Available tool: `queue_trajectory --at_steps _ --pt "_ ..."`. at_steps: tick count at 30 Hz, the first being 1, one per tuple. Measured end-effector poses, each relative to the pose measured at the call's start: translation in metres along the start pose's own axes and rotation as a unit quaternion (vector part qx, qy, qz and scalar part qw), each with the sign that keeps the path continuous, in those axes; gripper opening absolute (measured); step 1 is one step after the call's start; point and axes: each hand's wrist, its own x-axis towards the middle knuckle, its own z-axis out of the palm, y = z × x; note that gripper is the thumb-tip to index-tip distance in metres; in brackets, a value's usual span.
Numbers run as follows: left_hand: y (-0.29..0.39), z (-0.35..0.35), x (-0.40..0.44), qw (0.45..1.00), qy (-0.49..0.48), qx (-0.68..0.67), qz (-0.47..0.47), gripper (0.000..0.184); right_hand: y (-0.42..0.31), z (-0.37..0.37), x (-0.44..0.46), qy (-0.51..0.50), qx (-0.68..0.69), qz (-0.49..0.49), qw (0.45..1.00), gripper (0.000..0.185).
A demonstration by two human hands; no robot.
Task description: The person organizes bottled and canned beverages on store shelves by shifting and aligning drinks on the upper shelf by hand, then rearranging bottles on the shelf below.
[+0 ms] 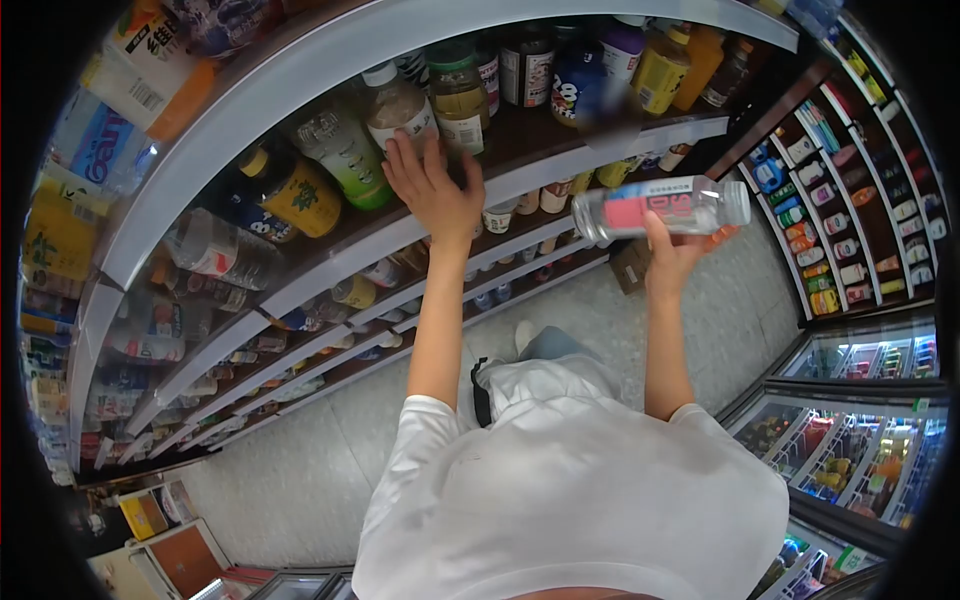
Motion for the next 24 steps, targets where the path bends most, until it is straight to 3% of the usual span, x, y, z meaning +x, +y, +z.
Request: queue_trajectory --at_steps 5,8,11,13,15,21,24 --pt "0.034 -0.023 -0.017 0.981 0.029 -0.179 -0.073 0.06 0.008 -0.024 0.009 0.069 0.019 -0.001 0.997 0.047" --pt "0.06 -0.033 -0.006 0.95 -0.047 -0.297 -0.087 0.054 0.012 -0.019 0.021 0.06 0.08 0.041 0.994 0.049" --pt "0.074 -0.023 0.016 0.934 -0.114 -0.324 -0.102 0.053 0.014 0.002 0.031 0.08 0.106 0.006 0.991 0.048" --pt "0.074 -0.005 0.03 0.939 -0.108 -0.31 -0.099 0.049 0.02 0.0 0.043 0.073 0.106 0.01 0.992 0.049" --pt "0.074 0.015 0.045 0.926 -0.119 -0.341 -0.11 0.043 0.036 -0.014 0.056 -0.053 0.086 0.033 0.994 0.055" --pt "0.078 0.081 0.103 0.972 -0.057 -0.206 -0.098 0.037 0.039 -0.036 0.116 -0.168 0.129 0.117 0.97 0.07" --pt "0.079 0.105 0.117 0.975 -0.075 -0.2 -0.059 0.033 0.033 -0.05 0.144 -0.311 0.165 0.156 0.923 0.082"
